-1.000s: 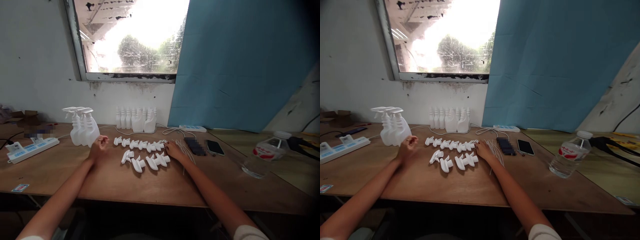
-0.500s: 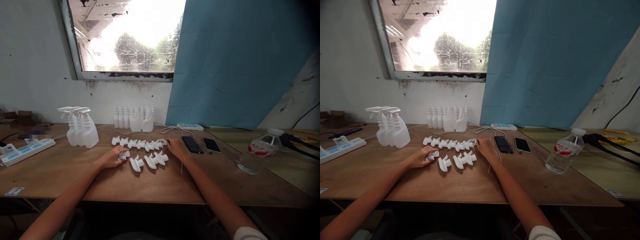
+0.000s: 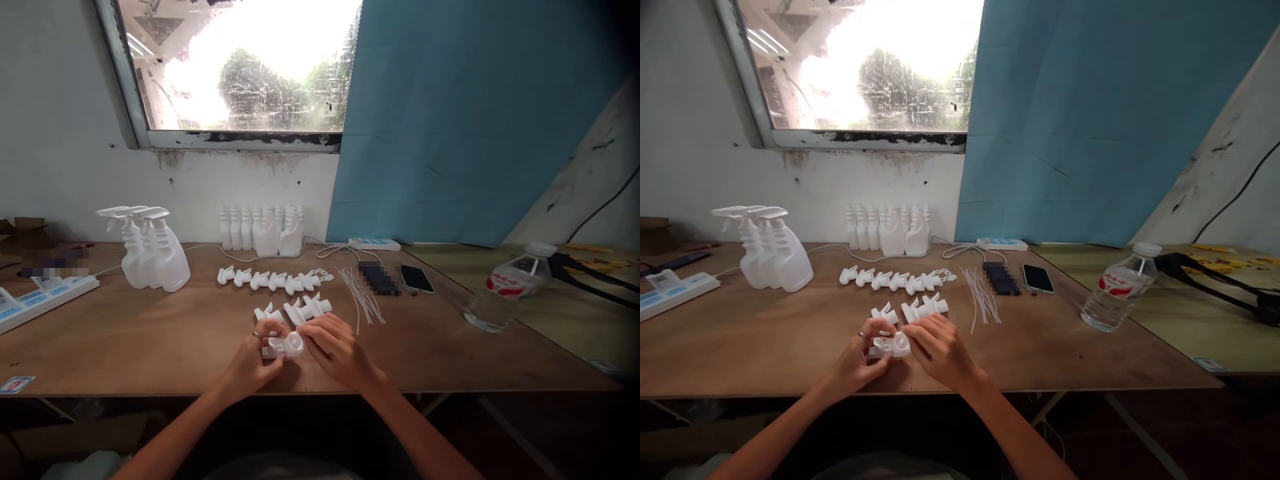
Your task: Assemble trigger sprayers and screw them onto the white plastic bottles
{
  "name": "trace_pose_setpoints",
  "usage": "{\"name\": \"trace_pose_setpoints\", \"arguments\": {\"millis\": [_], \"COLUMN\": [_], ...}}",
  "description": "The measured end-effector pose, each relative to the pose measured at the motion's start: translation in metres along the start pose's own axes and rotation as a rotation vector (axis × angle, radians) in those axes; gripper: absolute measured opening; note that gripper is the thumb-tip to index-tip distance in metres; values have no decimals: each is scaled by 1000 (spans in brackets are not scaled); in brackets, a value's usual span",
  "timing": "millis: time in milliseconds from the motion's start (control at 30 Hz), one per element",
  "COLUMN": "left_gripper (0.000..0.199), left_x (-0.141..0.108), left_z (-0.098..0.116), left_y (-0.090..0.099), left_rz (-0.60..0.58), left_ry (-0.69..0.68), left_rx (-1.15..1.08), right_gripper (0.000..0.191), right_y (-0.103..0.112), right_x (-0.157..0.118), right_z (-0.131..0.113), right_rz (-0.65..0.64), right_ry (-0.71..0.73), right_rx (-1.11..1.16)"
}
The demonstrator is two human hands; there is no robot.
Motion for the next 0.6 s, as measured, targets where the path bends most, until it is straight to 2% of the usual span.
{"name": "trace_pose_setpoints", "arguments": {"millis": [133,300,500,600], "left_gripper": [31,27,36,29], "left_x": [-1,-3,-6,-7], "left_z": [-8,1,-6,-6], "left_y": [-3,5,7,6], "left_rz": [-23,22,51,30], "left_ry": [11,-19,-38,-111], "left_rx": [12,171,257,331], "right_gripper": [24,29,36,34], "right_y": [-11,-18,-23,-23], "right_x": [-10,-19,-20,-21], "right_z": [5,9,10,9], "right_rz": [-68,-38,-172,-180], "right_ry": [73,128,39,-6], "right_rx": [18,4,124,170]}}
Point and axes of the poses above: each hand's wrist, its own x-axis towards the middle knuckle, its own y-axis out of the back of the hand, z = x × y, the point moved 2 cm from there along x, towards the middle knuckle, and after that the axes turned 5 degrees about y, right-handed, at the moved point
